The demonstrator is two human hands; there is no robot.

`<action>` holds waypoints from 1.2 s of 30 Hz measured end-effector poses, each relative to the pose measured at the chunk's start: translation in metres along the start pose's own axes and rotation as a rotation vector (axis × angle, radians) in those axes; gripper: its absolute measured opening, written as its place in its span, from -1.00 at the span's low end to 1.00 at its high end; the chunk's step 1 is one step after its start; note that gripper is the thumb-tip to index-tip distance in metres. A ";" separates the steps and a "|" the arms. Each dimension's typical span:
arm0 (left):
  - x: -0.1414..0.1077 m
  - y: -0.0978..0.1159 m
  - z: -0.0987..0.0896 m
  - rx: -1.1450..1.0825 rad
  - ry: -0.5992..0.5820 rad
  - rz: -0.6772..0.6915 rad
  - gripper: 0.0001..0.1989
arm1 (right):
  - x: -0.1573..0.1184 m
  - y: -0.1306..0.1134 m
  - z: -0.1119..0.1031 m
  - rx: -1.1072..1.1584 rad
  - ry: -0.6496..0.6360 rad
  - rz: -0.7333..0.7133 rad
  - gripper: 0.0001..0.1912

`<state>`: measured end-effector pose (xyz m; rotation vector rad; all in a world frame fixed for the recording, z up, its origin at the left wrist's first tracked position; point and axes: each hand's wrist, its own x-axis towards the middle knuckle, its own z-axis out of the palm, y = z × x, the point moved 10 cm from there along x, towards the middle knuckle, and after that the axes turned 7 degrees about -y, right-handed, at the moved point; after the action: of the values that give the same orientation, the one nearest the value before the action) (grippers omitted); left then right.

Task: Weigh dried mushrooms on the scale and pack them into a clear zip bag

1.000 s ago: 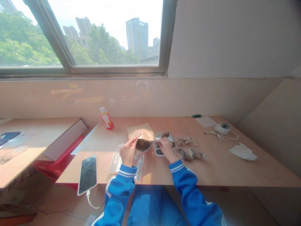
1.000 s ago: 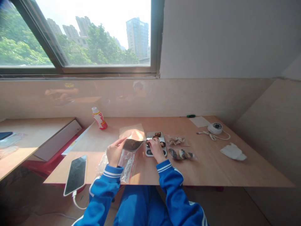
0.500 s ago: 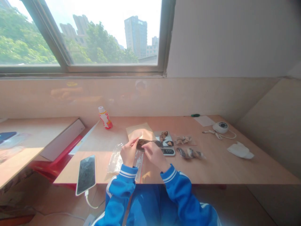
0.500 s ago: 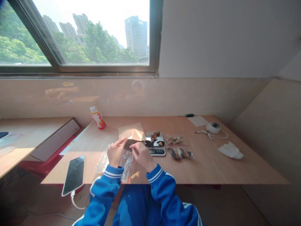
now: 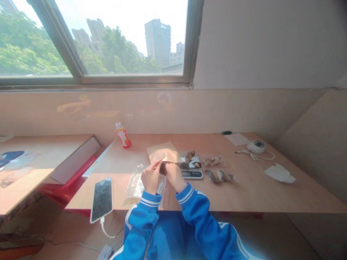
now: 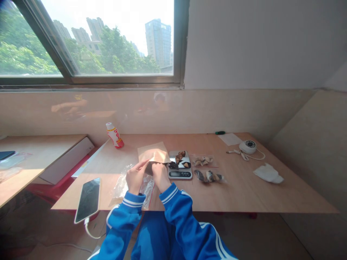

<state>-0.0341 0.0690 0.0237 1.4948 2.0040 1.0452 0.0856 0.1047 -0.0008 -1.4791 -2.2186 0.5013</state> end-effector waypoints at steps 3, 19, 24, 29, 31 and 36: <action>0.002 -0.002 -0.001 -0.001 0.009 -0.006 -0.78 | -0.020 -0.005 -0.013 0.057 0.033 -0.030 -0.75; 0.009 -0.008 -0.012 -0.036 0.031 -0.021 -0.77 | 0.017 0.103 -0.085 0.201 0.054 0.079 -0.82; 0.011 -0.007 -0.015 -0.052 0.033 -0.031 -0.77 | 0.035 0.111 -0.060 0.077 0.046 0.106 -0.82; 0.020 0.001 -0.019 -0.023 0.041 -0.038 -0.78 | -0.005 0.086 -0.073 0.137 0.310 0.060 -0.79; 0.022 0.004 -0.019 -0.004 0.052 -0.033 -0.78 | -0.029 0.061 -0.081 0.294 0.445 -0.066 -0.78; 0.018 0.008 -0.012 0.022 0.037 0.000 -0.78 | -0.031 -0.013 -0.046 0.388 0.186 -0.328 -0.69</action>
<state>-0.0432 0.0829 0.0392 1.4972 2.0477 1.0613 0.1108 0.0739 0.0403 -0.9060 -2.0203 0.6129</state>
